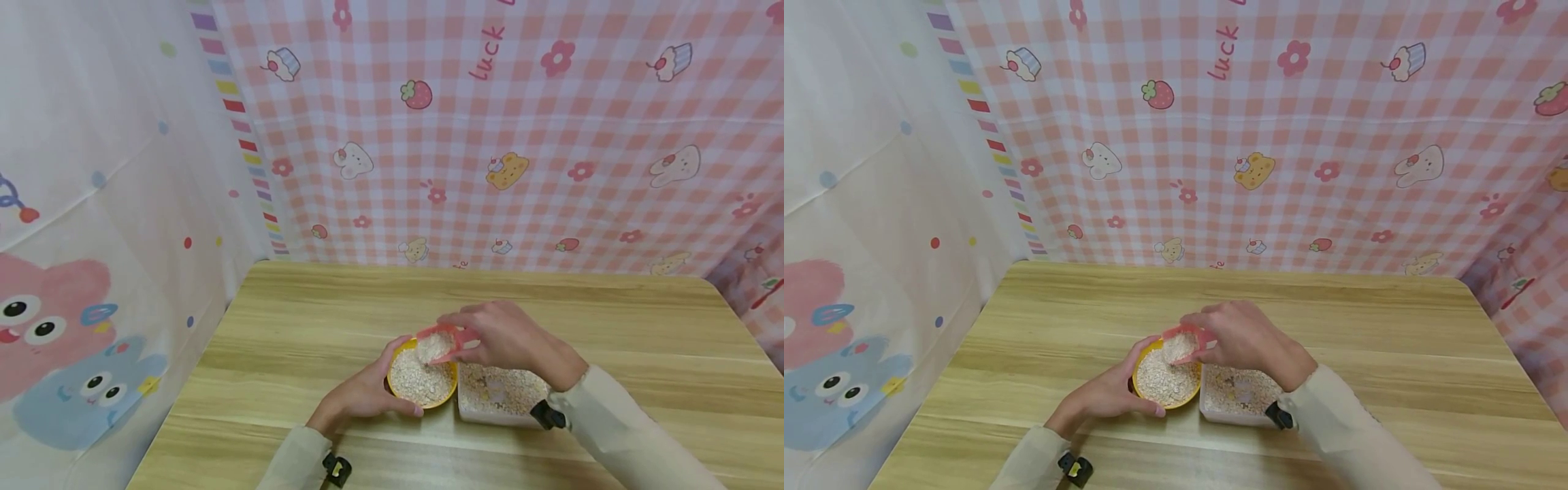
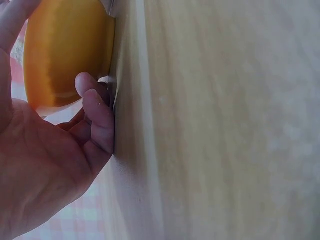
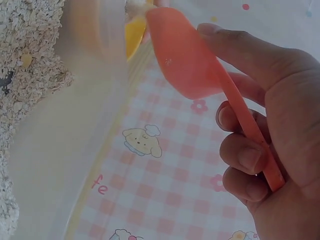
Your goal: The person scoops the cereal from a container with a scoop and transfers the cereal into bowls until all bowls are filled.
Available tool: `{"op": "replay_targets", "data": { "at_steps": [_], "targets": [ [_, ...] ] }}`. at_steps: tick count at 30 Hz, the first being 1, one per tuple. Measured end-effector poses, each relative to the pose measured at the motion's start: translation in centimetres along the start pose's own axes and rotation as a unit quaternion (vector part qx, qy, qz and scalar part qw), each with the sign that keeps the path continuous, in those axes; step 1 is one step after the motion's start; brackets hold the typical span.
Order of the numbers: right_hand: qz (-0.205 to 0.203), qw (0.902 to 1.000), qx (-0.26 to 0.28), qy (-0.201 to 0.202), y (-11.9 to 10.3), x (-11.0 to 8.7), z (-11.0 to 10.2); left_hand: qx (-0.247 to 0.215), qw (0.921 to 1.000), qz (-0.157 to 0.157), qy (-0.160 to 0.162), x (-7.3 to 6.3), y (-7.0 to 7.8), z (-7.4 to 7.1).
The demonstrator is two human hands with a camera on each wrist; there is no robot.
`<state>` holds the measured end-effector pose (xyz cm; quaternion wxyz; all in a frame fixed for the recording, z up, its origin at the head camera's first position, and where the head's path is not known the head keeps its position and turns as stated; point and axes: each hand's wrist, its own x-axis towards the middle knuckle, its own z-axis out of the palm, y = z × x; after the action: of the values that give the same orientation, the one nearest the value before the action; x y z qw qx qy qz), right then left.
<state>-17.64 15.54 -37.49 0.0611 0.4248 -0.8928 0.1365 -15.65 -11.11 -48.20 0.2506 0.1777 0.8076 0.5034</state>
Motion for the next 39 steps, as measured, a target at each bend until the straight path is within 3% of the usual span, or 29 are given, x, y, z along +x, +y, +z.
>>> {"op": "replay_targets", "data": {
  "at_steps": [24, 39],
  "targets": [
    [0.035, 0.9971, -0.057, -0.037, -0.5, 0.4, -1.1, 0.002, 1.0, -0.007, 0.001, 0.0, 0.2, 0.1],
    [0.012, 0.9937, -0.11, -0.017, -1.0, 0.0, -1.0, 0.0, 0.9999, -0.013, 0.004, 0.0, 0.2, 0.0]
  ]
}}
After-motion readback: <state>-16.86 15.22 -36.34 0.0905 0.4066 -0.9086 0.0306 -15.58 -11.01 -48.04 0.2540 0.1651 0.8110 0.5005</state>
